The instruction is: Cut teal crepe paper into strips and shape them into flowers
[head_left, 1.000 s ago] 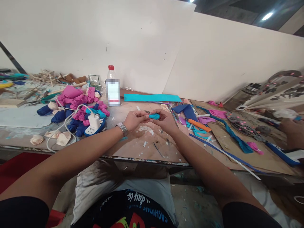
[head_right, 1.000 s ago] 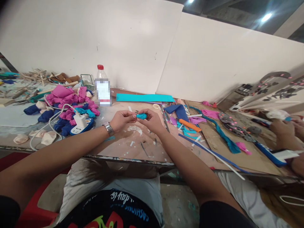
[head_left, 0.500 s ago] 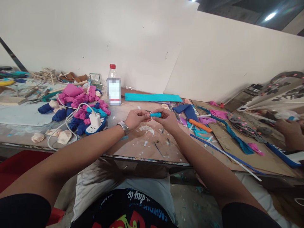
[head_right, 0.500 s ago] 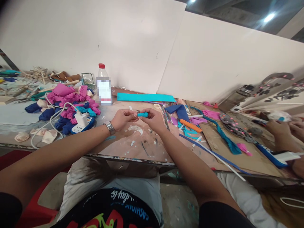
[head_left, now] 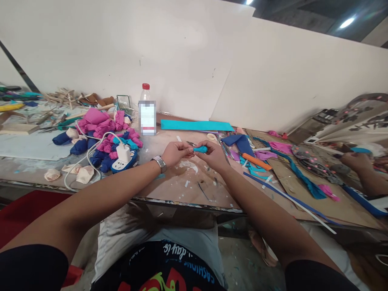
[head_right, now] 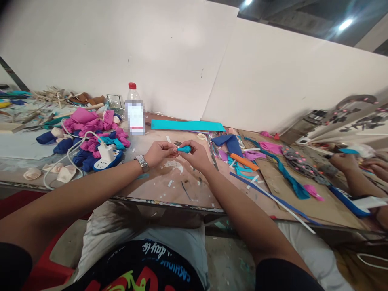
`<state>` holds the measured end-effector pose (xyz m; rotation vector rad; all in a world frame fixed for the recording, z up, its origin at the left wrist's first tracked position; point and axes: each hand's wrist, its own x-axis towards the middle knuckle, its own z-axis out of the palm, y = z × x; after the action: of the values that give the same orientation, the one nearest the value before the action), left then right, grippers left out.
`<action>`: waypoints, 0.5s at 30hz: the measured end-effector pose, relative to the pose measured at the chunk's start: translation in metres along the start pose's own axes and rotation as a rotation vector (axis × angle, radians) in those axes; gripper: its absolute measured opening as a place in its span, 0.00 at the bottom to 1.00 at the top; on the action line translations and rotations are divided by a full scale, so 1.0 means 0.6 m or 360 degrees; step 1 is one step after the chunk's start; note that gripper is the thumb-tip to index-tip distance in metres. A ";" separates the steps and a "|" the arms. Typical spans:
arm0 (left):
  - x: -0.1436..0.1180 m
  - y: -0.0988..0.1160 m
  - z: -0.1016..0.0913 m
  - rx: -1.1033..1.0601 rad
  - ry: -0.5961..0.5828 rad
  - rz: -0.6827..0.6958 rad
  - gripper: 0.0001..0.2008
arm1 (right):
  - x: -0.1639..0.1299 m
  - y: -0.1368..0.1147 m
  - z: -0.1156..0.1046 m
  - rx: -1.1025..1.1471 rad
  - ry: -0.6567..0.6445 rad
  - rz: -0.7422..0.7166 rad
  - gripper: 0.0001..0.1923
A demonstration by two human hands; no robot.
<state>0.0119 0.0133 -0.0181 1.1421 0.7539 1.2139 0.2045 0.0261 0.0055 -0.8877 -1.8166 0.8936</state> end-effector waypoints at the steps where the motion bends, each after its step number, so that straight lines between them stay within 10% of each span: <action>1: 0.000 0.000 0.001 -0.0004 0.0002 -0.0002 0.28 | 0.000 0.001 0.000 -0.0015 0.0002 -0.0001 0.15; 15: -0.007 0.005 0.003 0.0002 -0.0015 0.0028 0.26 | -0.005 -0.008 -0.004 -0.0203 -0.0077 -0.0017 0.16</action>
<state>0.0113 0.0088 -0.0152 1.1569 0.7390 1.2219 0.2066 0.0218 0.0095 -0.9420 -1.9353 0.8060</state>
